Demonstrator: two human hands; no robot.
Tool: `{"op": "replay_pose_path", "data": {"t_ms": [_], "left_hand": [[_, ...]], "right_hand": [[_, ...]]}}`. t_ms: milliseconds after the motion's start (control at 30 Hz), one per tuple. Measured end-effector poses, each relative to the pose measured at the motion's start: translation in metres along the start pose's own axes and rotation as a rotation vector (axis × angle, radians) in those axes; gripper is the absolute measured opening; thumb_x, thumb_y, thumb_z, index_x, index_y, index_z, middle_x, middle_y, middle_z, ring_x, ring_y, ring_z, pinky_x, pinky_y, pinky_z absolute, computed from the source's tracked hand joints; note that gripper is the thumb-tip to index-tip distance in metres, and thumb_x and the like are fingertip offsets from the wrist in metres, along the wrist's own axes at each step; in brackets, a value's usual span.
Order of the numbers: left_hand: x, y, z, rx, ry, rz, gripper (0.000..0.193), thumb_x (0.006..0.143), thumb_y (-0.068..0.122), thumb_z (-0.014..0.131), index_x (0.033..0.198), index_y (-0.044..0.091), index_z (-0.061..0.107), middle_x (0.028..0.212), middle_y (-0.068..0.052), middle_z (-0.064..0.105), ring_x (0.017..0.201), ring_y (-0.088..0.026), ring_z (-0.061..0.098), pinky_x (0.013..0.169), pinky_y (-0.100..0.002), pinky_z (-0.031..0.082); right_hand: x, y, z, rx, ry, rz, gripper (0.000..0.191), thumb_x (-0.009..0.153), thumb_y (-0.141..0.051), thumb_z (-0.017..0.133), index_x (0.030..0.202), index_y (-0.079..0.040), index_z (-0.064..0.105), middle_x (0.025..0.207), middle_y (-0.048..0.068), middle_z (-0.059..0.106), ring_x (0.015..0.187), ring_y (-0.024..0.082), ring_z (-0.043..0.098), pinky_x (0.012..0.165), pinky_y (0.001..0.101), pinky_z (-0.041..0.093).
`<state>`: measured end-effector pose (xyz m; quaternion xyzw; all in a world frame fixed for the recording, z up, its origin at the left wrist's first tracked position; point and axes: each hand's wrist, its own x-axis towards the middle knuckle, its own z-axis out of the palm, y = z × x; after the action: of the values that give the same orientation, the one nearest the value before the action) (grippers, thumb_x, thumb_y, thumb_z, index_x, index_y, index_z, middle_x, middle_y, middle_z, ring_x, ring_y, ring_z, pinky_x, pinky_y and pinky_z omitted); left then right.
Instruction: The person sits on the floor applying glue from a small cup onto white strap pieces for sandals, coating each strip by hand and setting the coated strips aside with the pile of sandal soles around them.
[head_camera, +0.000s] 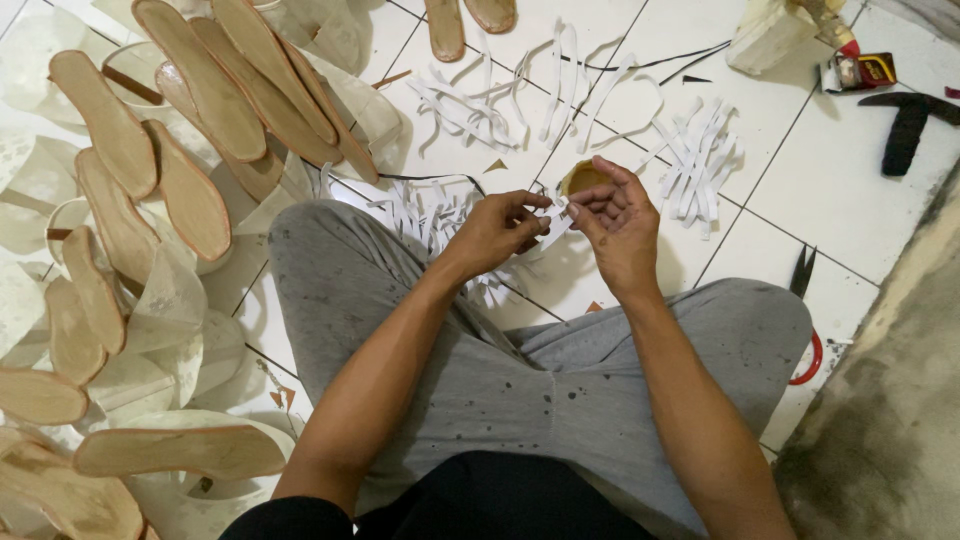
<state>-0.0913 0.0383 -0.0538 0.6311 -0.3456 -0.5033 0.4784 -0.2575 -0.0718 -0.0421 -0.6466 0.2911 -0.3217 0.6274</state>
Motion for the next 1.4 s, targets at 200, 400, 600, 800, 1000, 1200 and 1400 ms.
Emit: {"op": "replay_pose_path", "data": {"t_ms": [200, 400, 600, 800, 1000, 1200, 1400], "left_hand": [[0.0, -0.001, 0.003, 0.019, 0.001, 0.141, 0.027, 0.094, 0.009, 0.069, 0.118, -0.004, 0.07, 0.095, -0.007, 0.076, 0.084, -0.01, 0.069, 0.073, -0.026, 0.057], [0.0, 0.0, 0.005, 0.078, 0.032, 0.134, 0.026, 0.09, 0.005, 0.075, 0.114, -0.005, 0.071, 0.087, -0.007, 0.074, 0.077, -0.01, 0.067, 0.068, -0.027, 0.055], [0.001, -0.001, 0.004, 0.109, 0.049, 0.121, 0.027, 0.09, 0.004, 0.074, 0.116, -0.003, 0.071, 0.088, -0.007, 0.075, 0.077, -0.01, 0.069, 0.068, -0.026, 0.056], [0.005, -0.007, 0.004, 0.099, 0.047, 0.136, 0.028, 0.089, 0.002, 0.073, 0.116, -0.003, 0.071, 0.089, -0.006, 0.076, 0.078, -0.01, 0.069, 0.069, -0.025, 0.057], [0.005, -0.009, 0.004, 0.138, 0.064, 0.134, 0.028, 0.089, 0.004, 0.077, 0.116, -0.003, 0.072, 0.086, -0.009, 0.073, 0.075, -0.011, 0.067, 0.068, -0.026, 0.056], [0.003, -0.004, 0.005, 0.105, 0.077, 0.126, 0.027, 0.09, 0.007, 0.074, 0.115, -0.003, 0.071, 0.09, -0.007, 0.076, 0.077, -0.01, 0.07, 0.069, -0.026, 0.057], [0.0, 0.002, 0.004, 0.098, 0.092, 0.113, 0.022, 0.093, 0.009, 0.074, 0.11, -0.004, 0.073, 0.089, -0.009, 0.076, 0.078, -0.01, 0.069, 0.07, -0.027, 0.056]], "right_hand": [[-0.001, 0.0, 0.001, -0.028, -0.002, 0.008, 0.054, 0.093, 0.007, 0.072, 0.143, -0.001, 0.053, 0.103, 0.009, 0.069, 0.093, 0.011, 0.069, 0.082, 0.0256, 0.062], [-0.001, -0.002, 0.003, -0.009, -0.017, -0.017, 0.054, 0.093, 0.007, 0.073, 0.143, -0.001, 0.054, 0.103, 0.009, 0.069, 0.094, 0.011, 0.068, 0.081, 0.0252, 0.061], [-0.001, -0.004, 0.004, -0.064, -0.004, -0.005, 0.052, 0.093, 0.007, 0.073, 0.141, -0.002, 0.055, 0.102, 0.009, 0.071, 0.094, 0.011, 0.069, 0.081, 0.0255, 0.062], [-0.001, -0.003, 0.003, -0.035, -0.012, -0.008, 0.052, 0.093, 0.008, 0.072, 0.142, -0.002, 0.055, 0.103, 0.009, 0.07, 0.095, 0.012, 0.069, 0.083, 0.0256, 0.061], [-0.001, 0.0, 0.002, -0.03, -0.015, -0.021, 0.052, 0.094, 0.008, 0.072, 0.142, -0.002, 0.055, 0.104, 0.009, 0.07, 0.097, 0.012, 0.069, 0.086, 0.0262, 0.062], [-0.001, -0.001, 0.003, -0.032, -0.017, -0.013, 0.052, 0.093, 0.008, 0.072, 0.142, -0.002, 0.055, 0.103, 0.009, 0.07, 0.096, 0.012, 0.069, 0.085, 0.0263, 0.063], [0.0, -0.003, 0.004, -0.041, -0.009, 0.022, 0.05, 0.093, 0.007, 0.072, 0.14, -0.002, 0.057, 0.103, 0.008, 0.069, 0.095, 0.012, 0.069, 0.084, 0.026, 0.063]]}}
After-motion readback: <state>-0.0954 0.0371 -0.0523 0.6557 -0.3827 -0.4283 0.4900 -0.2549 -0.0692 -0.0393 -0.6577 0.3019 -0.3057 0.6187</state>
